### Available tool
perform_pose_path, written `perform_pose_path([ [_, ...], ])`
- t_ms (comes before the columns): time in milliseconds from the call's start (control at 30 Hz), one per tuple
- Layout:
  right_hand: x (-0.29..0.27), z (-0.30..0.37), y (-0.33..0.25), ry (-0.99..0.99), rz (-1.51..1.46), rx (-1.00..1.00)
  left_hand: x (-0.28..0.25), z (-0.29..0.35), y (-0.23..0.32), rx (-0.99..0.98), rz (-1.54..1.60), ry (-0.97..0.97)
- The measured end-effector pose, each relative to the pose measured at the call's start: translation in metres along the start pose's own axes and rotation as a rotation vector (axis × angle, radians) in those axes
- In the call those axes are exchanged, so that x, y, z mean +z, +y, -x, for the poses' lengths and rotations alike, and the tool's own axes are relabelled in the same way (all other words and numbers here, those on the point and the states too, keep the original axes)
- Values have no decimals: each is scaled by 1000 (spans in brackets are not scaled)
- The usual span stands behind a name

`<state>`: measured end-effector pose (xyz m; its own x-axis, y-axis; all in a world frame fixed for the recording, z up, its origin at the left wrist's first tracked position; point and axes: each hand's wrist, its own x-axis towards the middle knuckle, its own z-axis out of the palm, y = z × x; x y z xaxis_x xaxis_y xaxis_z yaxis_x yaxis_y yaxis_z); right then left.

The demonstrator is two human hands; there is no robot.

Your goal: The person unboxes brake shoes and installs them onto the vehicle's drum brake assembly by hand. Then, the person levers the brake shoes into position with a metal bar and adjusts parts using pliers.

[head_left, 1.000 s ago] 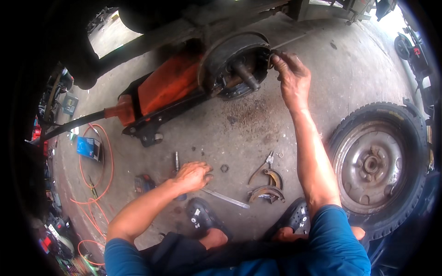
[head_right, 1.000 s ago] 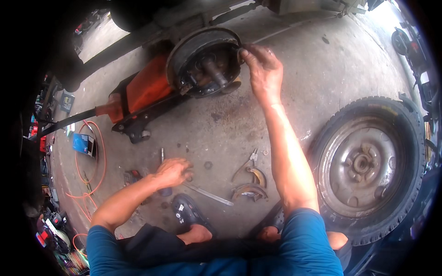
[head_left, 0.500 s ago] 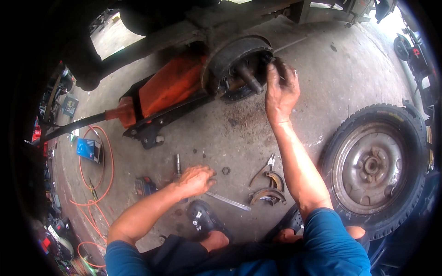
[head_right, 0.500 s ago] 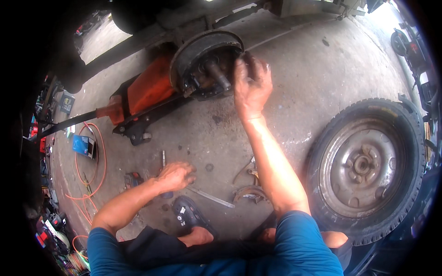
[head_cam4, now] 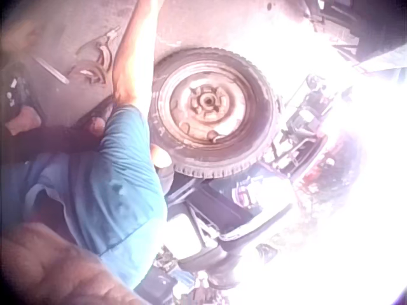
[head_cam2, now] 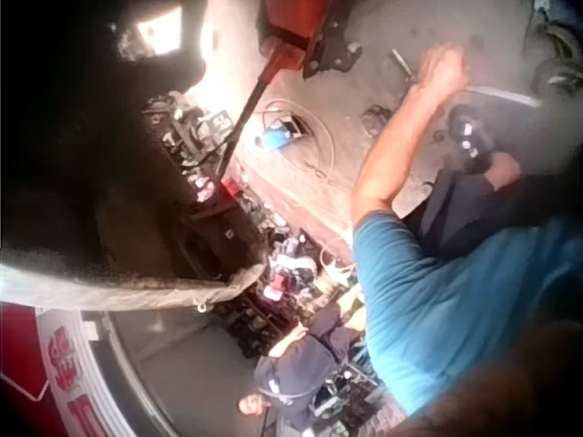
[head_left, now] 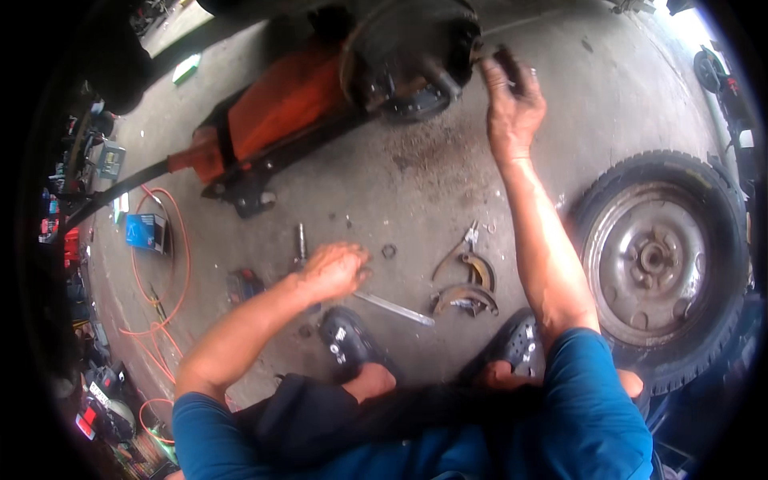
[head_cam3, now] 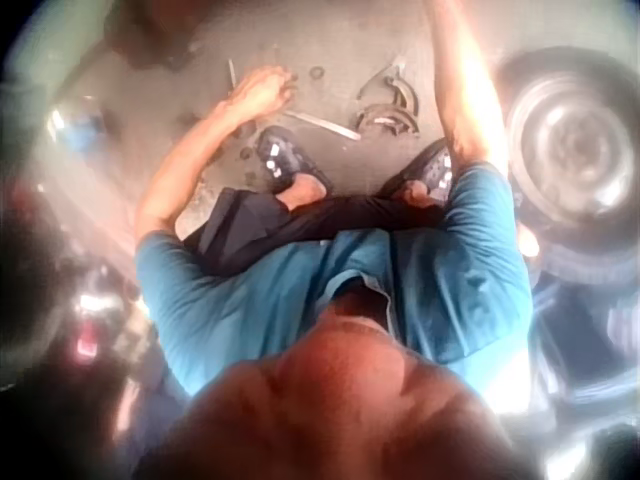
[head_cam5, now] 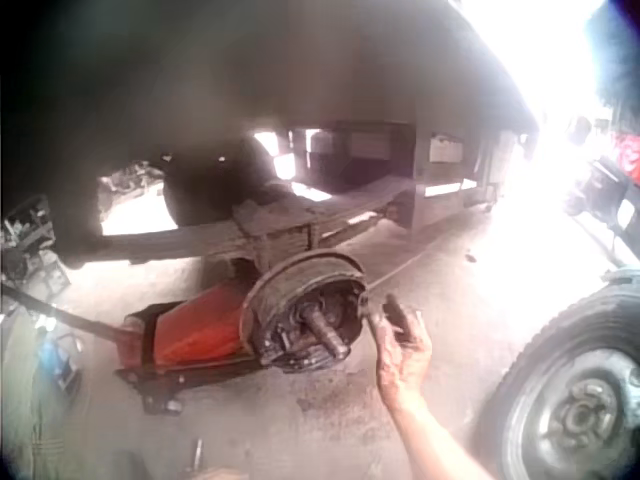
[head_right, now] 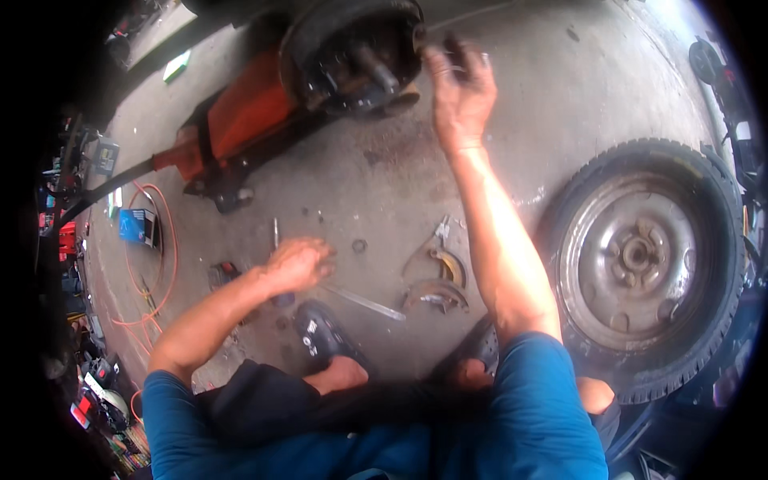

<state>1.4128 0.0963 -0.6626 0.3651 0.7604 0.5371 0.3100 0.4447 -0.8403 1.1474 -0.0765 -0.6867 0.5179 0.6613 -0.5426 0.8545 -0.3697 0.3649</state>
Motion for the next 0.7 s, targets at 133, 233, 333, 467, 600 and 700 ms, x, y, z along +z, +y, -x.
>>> perform_pose_path([
  [133,-47,32,79,5,139,534,5,-2,-2,2,8,12],
  [233,-76,89,116,-458,531,549,20,3,-12,6,0,-26],
  [333,-89,135,121,-585,625,488,29,9,-12,-1,11,-70],
  [467,-74,152,101,-757,660,342,33,18,-15,-39,3,-141],
  [600,-69,161,116,-746,772,209,39,20,-23,-51,-21,-89],
  [700,-67,167,127,-731,805,194,34,18,-24,-62,-7,-57],
])
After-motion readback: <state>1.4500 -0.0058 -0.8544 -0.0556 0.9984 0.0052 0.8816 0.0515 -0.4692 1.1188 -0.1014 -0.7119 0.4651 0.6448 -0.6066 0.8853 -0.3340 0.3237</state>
